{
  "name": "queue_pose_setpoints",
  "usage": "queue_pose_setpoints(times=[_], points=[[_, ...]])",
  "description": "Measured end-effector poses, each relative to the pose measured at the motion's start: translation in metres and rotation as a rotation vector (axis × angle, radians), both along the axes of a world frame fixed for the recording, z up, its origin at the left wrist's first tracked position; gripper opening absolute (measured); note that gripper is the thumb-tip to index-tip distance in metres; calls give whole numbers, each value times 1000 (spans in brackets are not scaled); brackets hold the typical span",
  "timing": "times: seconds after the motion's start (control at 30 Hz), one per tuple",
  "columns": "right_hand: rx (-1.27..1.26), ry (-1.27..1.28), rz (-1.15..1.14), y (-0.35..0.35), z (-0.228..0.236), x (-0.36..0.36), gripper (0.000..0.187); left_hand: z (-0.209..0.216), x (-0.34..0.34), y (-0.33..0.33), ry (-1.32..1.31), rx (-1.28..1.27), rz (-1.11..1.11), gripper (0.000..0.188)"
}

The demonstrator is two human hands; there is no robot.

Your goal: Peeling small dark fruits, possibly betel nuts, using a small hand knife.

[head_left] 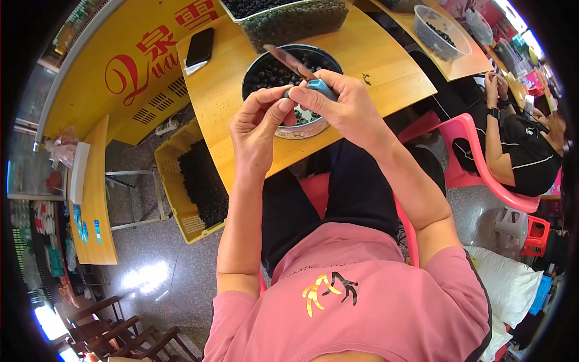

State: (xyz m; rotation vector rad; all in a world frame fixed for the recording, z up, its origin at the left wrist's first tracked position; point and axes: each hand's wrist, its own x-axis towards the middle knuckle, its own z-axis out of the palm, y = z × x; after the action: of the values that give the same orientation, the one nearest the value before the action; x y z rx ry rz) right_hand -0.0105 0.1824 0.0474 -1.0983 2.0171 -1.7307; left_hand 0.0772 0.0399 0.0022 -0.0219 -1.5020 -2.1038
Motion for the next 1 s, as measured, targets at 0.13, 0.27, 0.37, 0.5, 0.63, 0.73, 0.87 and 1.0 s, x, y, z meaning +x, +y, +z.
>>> queue_pose_setpoints(times=[0.13, 0.27, 0.37, 0.5, 0.63, 0.73, 0.87, 1.0], points=[[-149, -310, 113, 0, 0, -1, 24, 2, 0, -1, 62, -54, -13, 17], [-168, -372, 139, -3, -2, 1, 23, 6, 6, -6, 27, -84, -24, 19], [-36, -150, 76, 2, -10, -10, 23, 12, 13, -27, -25, -202, 162, 20], [-70, -240, 61, 11, -16, -21, 23, 5, 45, -89, -185, -487, 619, 15], [-46, -249, 6, 23, -28, -34, 25, 8, 68, -116, -492, -1037, 844, 18], [-23, -177, 1, 22, -26, -32, 26, 22, 51, -100, -424, -1141, 715, 19], [0, -137, -8, 22, -26, -33, 28, 31, -9, -54, -157, -1364, 196, 16], [-41, -150, -16, 27, -19, -31, 30, 6, -56, -41, -317, -1766, -136, 11]])
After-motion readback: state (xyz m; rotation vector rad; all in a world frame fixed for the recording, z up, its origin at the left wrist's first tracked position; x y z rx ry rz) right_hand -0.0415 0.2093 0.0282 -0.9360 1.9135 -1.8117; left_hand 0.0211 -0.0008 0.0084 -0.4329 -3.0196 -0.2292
